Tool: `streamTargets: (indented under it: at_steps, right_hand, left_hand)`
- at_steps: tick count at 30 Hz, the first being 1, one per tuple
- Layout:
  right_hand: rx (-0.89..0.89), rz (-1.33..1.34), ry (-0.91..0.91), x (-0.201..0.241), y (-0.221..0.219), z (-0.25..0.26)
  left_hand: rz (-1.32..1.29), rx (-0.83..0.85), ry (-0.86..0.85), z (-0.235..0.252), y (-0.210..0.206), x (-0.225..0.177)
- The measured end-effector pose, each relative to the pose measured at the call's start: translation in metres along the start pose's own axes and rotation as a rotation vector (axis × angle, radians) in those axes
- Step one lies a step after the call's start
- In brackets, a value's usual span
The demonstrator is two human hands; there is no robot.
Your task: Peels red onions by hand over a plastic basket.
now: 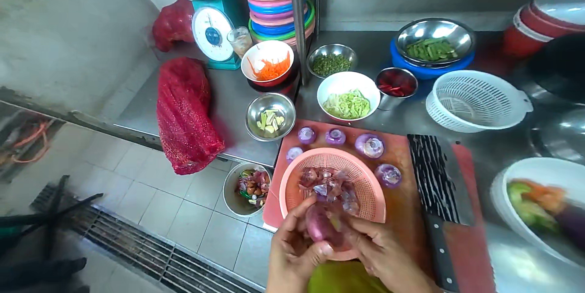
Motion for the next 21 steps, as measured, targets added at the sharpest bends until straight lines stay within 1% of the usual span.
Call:
streamTargets:
  at_steps: [1, 3, 4, 5, 7, 8, 9, 10, 11, 13, 14, 18, 21]
  right_hand:
    - [-0.022, -0.021, -0.003, 0.0, -0.004, -0.002]
    - [-0.14, -0.002, 0.027, 0.01, 0.002, 0.001]
    - [-0.213, -0.015, 0.04, 0.017, 0.013, 0.005]
    - [-0.28, -0.039, 0.043, 0.025, 0.024, 0.01]
    - [-0.355, -0.054, 0.022, 0.034, 0.036, 0.018]
    - [-0.36, -0.046, 0.013, 0.037, 0.037, 0.021]
    - [-0.349, -0.029, -0.006, 0.037, 0.035, 0.024]
    - [-0.327, -0.005, -0.04, 0.035, 0.033, 0.024]
    - [-0.287, 0.021, -0.081, 0.035, 0.032, 0.025]
    - [-0.192, 0.047, -0.144, 0.032, 0.03, 0.028]
    - [-0.139, 0.019, -0.175, 0.029, 0.03, 0.029]
    - [0.07, -0.285, -0.292, 0.023, 0.03, 0.034]
    - [0.145, -0.404, -0.365, 0.027, 0.028, 0.036]
  left_hand:
    - [-0.005, -0.018, -0.034, 0.001, -0.007, -0.008]
    - [0.064, -0.191, -0.099, -0.003, -0.01, -0.019]
    - [0.119, -0.272, -0.126, -0.007, -0.002, -0.024]
    - [0.178, -0.314, -0.168, -0.01, 0.009, -0.033]
    - [0.231, -0.36, -0.25, -0.016, 0.029, -0.054]
    - [0.182, -0.37, -0.265, -0.016, 0.033, -0.061]
    - [0.095, -0.359, -0.245, -0.014, 0.036, -0.063]
    - [-0.019, -0.315, -0.207, -0.012, 0.039, -0.059]
    - [-0.164, -0.228, -0.166, -0.008, 0.043, -0.051]
    - [-0.454, 0.005, -0.096, 0.002, 0.053, -0.028]
    - [-0.533, 0.085, -0.069, 0.005, 0.056, -0.016]
    - [-0.59, 0.221, -0.009, 0.013, 0.054, 0.009]
    - [-0.609, 0.231, 0.024, 0.015, 0.048, 0.018]
Point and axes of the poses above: each hand's wrist, its own z-axis towards the middle knuckle, its own y-axis out of the back of the hand, x = y × z, the point moved 3 cm from there along z, towards the middle knuckle, and after that the axes turned 6 degrees about z, right-handed, at the moved point
